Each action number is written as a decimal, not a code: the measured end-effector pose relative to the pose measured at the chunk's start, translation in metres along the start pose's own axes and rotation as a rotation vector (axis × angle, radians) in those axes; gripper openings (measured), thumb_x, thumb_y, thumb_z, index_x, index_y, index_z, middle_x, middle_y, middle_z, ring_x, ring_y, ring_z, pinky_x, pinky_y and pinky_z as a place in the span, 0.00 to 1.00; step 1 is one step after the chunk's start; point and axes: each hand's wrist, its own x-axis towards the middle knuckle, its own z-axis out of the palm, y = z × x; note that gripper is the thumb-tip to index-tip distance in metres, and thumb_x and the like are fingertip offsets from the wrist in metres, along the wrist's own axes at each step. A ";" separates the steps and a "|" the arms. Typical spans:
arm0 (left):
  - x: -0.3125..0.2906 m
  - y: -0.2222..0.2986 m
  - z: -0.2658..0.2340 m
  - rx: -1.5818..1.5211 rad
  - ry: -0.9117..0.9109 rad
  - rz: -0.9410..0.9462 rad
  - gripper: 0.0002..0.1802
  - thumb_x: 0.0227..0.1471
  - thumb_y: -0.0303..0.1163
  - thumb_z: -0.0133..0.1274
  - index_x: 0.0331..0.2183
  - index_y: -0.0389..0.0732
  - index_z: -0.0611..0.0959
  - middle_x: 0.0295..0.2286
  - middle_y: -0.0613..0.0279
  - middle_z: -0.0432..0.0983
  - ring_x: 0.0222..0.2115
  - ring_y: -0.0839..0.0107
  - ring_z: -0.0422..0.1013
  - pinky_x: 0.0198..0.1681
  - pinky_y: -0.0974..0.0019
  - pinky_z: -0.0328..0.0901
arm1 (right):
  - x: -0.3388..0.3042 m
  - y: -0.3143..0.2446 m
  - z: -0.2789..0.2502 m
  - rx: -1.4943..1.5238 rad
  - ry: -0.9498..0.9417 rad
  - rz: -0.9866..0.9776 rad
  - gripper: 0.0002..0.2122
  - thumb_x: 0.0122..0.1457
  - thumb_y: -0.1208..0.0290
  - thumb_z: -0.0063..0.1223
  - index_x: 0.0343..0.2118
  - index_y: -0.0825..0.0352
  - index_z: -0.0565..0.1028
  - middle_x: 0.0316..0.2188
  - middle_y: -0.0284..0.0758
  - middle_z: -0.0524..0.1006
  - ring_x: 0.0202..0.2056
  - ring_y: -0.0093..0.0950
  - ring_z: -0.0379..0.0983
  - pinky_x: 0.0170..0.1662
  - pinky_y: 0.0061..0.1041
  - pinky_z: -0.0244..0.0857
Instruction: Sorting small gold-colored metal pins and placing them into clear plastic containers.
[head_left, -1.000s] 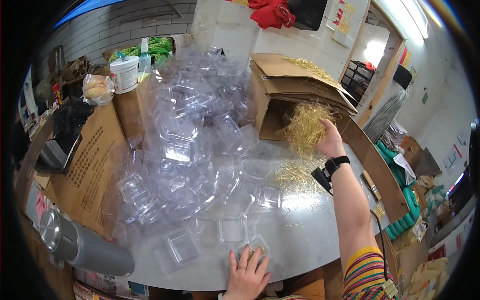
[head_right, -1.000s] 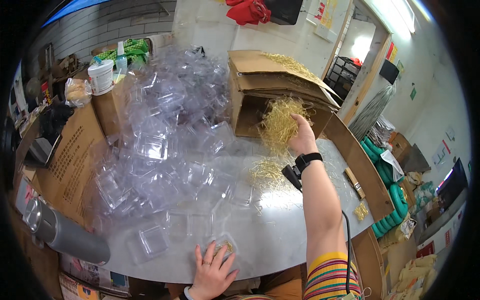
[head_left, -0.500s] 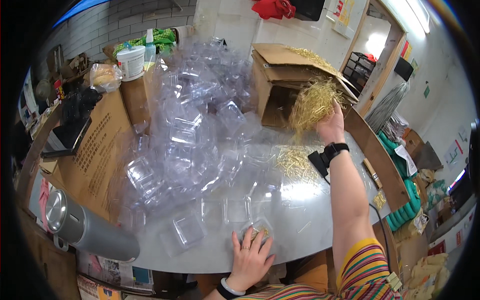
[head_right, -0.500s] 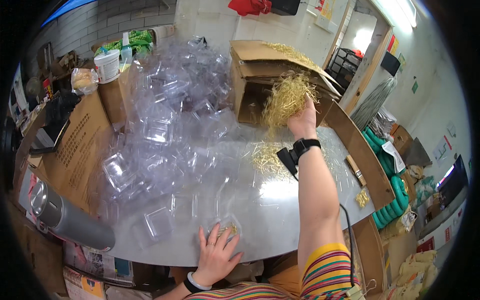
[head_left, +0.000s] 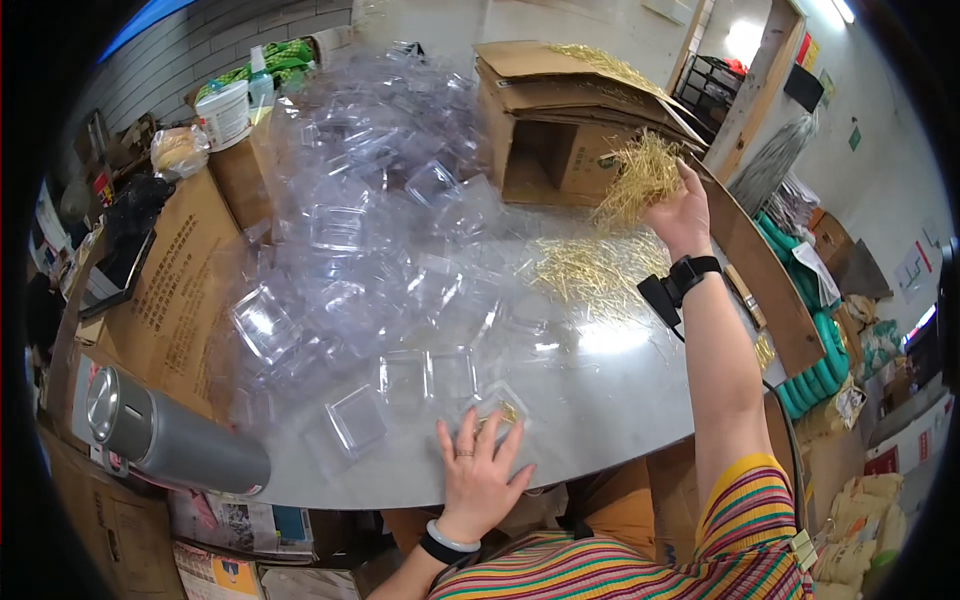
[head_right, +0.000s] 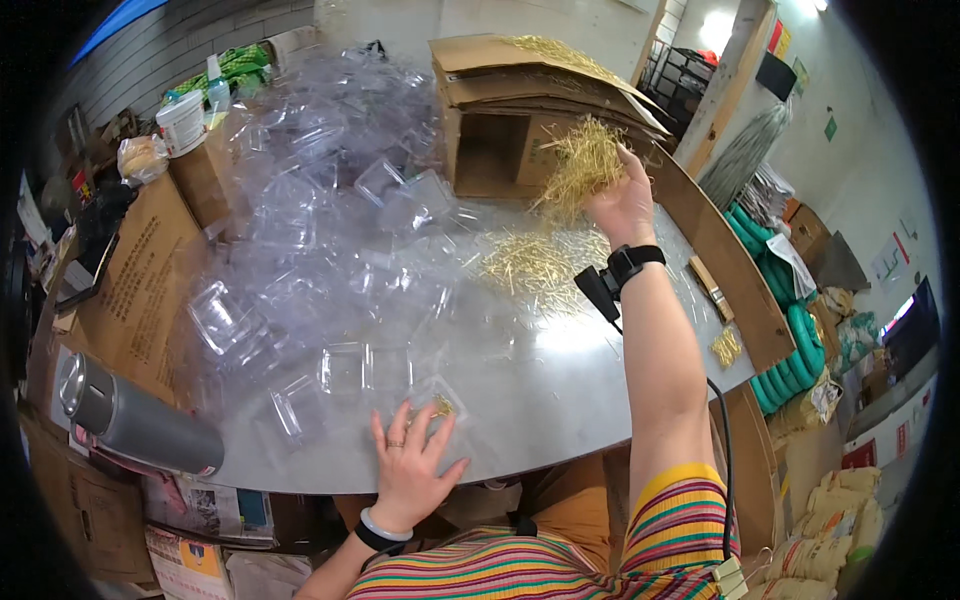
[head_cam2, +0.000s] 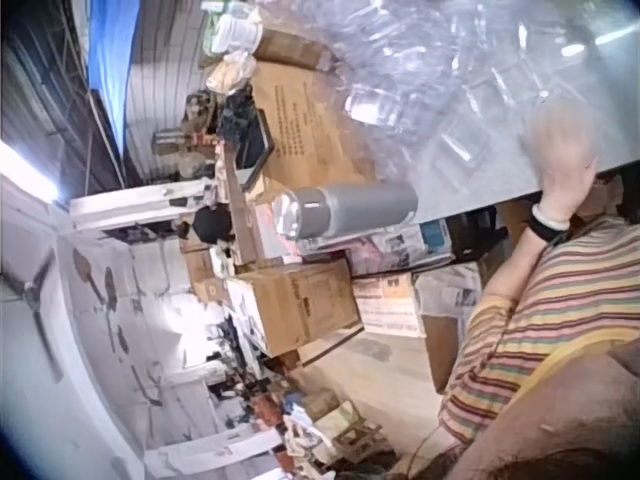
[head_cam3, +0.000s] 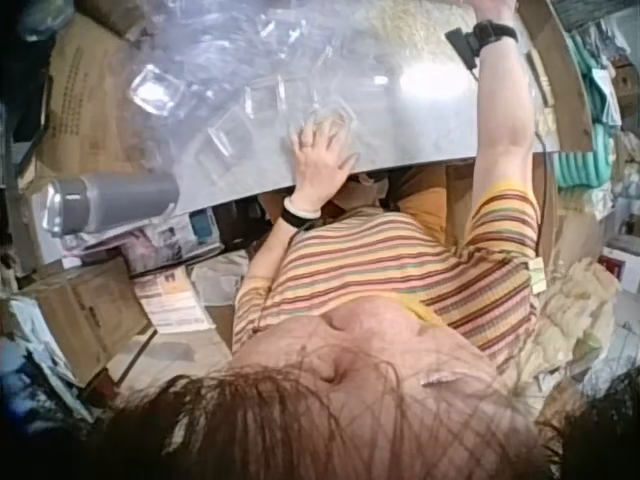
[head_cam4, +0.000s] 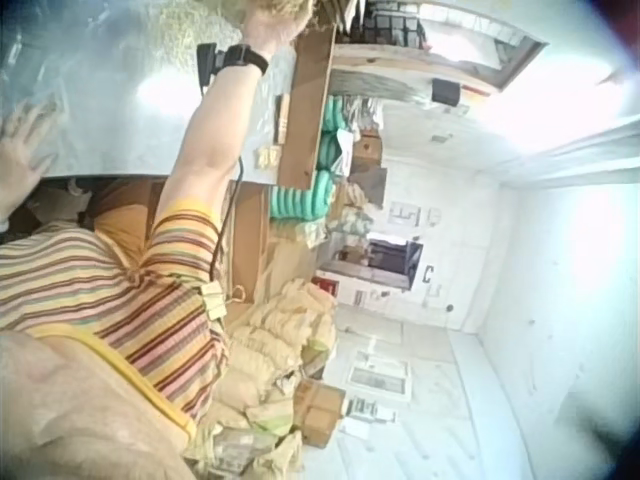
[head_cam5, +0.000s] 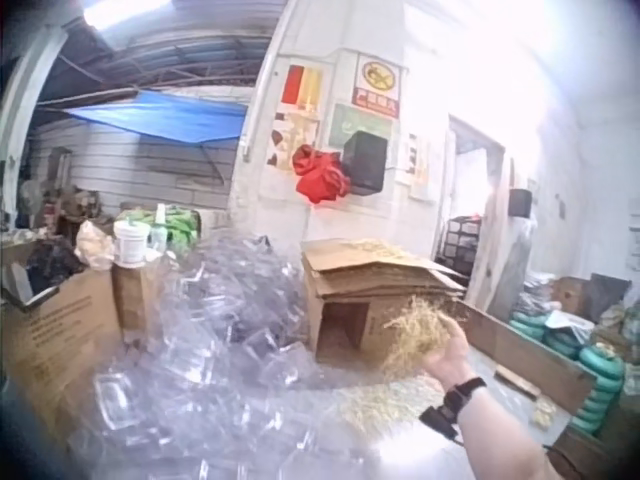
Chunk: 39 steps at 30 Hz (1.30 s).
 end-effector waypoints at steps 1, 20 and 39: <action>0.000 0.000 0.000 0.012 0.016 0.016 0.34 0.43 0.45 0.66 0.52 0.45 0.78 0.56 0.54 0.66 0.61 0.48 0.54 0.63 0.29 0.40 | -0.004 -0.004 -0.002 0.022 -0.018 -0.023 0.19 0.61 0.66 0.53 0.54 0.65 0.70 0.53 0.38 0.73 0.55 0.39 0.67 0.63 0.47 0.54; 0.045 0.126 0.141 0.242 -0.228 0.729 0.39 0.54 0.43 0.54 0.64 0.45 0.61 0.64 0.62 0.55 0.66 0.61 0.50 0.66 0.34 0.43 | -0.117 -0.010 -0.085 -0.127 -0.023 0.194 0.16 0.63 0.69 0.51 0.53 0.66 0.72 0.51 0.38 0.75 0.52 0.34 0.72 0.57 0.42 0.63; 0.055 0.135 0.143 0.297 -0.307 0.757 0.29 0.58 0.31 0.42 0.62 0.47 0.66 0.63 0.63 0.59 0.62 0.61 0.60 0.65 0.35 0.46 | -0.118 -0.064 -0.041 -0.279 -0.135 0.067 0.14 0.65 0.70 0.50 0.51 0.69 0.74 0.45 0.35 0.78 0.47 0.30 0.74 0.51 0.33 0.68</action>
